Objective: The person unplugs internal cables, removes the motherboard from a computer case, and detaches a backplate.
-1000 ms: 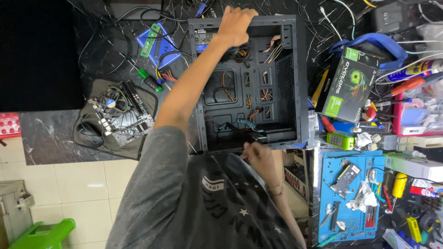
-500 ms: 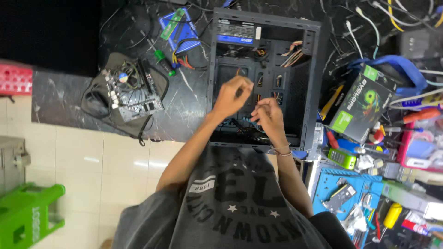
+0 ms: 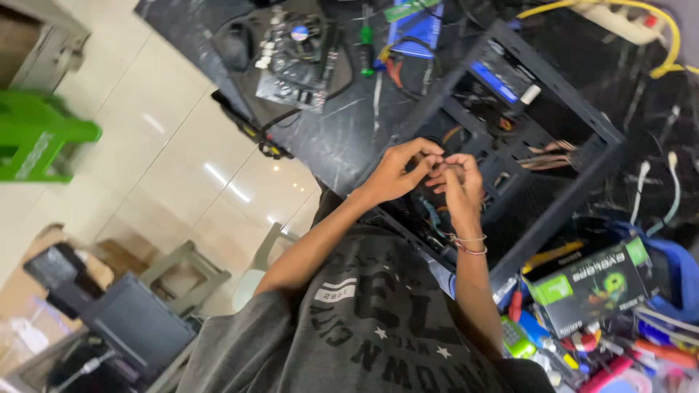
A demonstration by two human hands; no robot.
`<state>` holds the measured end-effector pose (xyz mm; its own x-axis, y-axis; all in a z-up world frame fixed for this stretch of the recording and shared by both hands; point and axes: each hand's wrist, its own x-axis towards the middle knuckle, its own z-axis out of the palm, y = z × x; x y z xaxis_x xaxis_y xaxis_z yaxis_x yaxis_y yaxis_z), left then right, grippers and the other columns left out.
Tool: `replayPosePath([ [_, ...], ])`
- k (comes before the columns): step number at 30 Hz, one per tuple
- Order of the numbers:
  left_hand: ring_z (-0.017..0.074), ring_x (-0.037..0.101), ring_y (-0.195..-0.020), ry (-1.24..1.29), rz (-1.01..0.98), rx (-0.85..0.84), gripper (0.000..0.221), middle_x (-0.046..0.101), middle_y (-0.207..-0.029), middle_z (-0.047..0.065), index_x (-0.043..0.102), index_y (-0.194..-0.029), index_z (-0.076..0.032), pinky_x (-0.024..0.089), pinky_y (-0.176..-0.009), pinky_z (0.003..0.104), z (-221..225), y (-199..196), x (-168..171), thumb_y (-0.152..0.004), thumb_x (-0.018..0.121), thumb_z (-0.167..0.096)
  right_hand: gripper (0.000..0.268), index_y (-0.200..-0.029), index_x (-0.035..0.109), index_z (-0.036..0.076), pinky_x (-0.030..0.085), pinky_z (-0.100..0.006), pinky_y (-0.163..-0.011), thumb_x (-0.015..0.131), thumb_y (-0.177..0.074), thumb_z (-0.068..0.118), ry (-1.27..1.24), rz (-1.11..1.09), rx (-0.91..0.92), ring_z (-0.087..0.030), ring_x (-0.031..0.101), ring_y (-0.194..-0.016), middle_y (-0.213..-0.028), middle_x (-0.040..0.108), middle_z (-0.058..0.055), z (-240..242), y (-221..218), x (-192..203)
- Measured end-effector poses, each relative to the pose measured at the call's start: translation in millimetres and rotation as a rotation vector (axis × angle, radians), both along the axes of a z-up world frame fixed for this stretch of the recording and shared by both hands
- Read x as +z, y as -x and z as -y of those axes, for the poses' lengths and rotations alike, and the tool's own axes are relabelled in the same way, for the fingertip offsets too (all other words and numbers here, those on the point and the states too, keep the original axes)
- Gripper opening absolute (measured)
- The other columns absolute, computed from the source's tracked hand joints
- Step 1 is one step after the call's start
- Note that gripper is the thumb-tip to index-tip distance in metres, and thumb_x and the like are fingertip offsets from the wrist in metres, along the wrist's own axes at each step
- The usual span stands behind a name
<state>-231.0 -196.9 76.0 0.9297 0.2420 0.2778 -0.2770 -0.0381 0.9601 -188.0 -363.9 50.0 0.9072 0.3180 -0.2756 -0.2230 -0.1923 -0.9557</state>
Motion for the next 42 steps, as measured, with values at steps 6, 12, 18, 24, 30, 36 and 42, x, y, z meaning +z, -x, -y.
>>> replayPosePath([
  [6, 0.0177, 0.076, -0.074, 0.088, 0.016, 0.157, 0.017, 0.076, -0.092, 0.008, 0.070, -0.114, -0.007, 0.060, -0.067, 0.030, -55.3, 9.9, -6.5, -0.099, 0.063, -0.006, 0.012, -0.111, 0.049, 0.001, 0.053, -0.024, -0.053, 0.053, -0.103, 0.009, -0.040, 0.091, 0.175, -0.024, 0.071, -0.066, -0.084, 0.069, -0.020, -68.8, -6.6, 27.3],
  [12, 0.0185, 0.076, -0.080, 0.135, -0.126, 0.267, 0.019, 0.077, -0.101, 0.009, 0.067, -0.119, -0.009, 0.058, -0.073, 0.031, -155.5, 15.1, -47.5, -0.100, 0.062, -0.009, 0.020, -0.116, 0.050, -0.003, 0.055, -0.026, -0.055, 0.054, -0.096, 0.003, 0.106, 0.135, 0.328, -0.024, 0.074, -0.073, -0.090, 0.071, -0.022, -181.0, -24.1, 14.4],
  [18, 0.0486, 0.066, -0.108, -0.240, -0.232, 0.363, 0.029, 0.069, -0.110, 0.027, 0.063, -0.119, 0.002, 0.048, -0.101, 0.054, -288.7, -12.0, -103.2, -0.091, 0.068, -0.004, 0.037, -0.124, 0.057, 0.010, 0.060, -0.033, -0.077, 0.071, -0.093, 0.026, 0.435, 0.198, 0.279, -0.021, 0.074, -0.100, -0.110, 0.075, -0.011, -289.7, -66.7, -101.9],
  [24, 0.0415, 0.052, -0.129, -0.766, -0.513, 0.511, 0.052, 0.047, -0.137, 0.022, 0.054, -0.126, -0.006, 0.045, -0.108, 0.055, -349.0, -16.6, -154.7, -0.082, 0.081, -0.011, 0.070, -0.131, 0.059, 0.006, 0.055, -0.043, -0.099, 0.073, -0.090, 0.061, 0.633, -0.055, 0.016, -0.032, 0.064, -0.121, -0.122, 0.068, -0.015, -351.8, -94.5, -166.9],
  [30, 0.0555, 0.058, -0.111, -0.504, -0.505, 0.255, 0.073, 0.037, -0.143, 0.028, 0.048, -0.136, 0.001, 0.060, -0.087, 0.063, -375.1, -4.1, -160.0, -0.070, 0.076, 0.010, 0.088, -0.130, 0.053, 0.006, 0.045, -0.048, -0.113, 0.084, -0.078, 0.070, 0.642, -0.158, -0.288, -0.040, 0.055, -0.131, -0.136, 0.050, -0.022, -372.3, -94.3, -168.8],
  [36, 0.0567, 0.052, -0.125, -0.370, -0.497, 0.143, 0.077, 0.036, -0.144, 0.021, 0.052, -0.138, -0.005, 0.059, -0.095, 0.063, -388.1, -6.7, -171.1, -0.065, 0.063, 0.017, 0.099, -0.131, 0.052, 0.002, 0.039, -0.050, -0.116, 0.082, -0.074, 0.077, 0.734, -0.231, -0.217, -0.044, 0.051, -0.133, -0.135, 0.051, -0.025, -403.7, -92.4, -100.4],
  [42, 0.0516, 0.036, -0.145, -0.018, -0.694, 0.174, 0.084, 0.031, -0.157, 0.028, 0.037, -0.149, -0.002, 0.036, -0.118, 0.065, -392.0, -21.7, -164.7, -0.075, 0.075, -0.013, 0.113, -0.135, 0.046, 0.002, 0.034, -0.048, -0.119, 0.082, -0.067, 0.085, 0.781, -0.296, -0.177, -0.041, 0.046, -0.139, -0.141, 0.046, -0.024, -408.2, -98.1, -97.7],
])
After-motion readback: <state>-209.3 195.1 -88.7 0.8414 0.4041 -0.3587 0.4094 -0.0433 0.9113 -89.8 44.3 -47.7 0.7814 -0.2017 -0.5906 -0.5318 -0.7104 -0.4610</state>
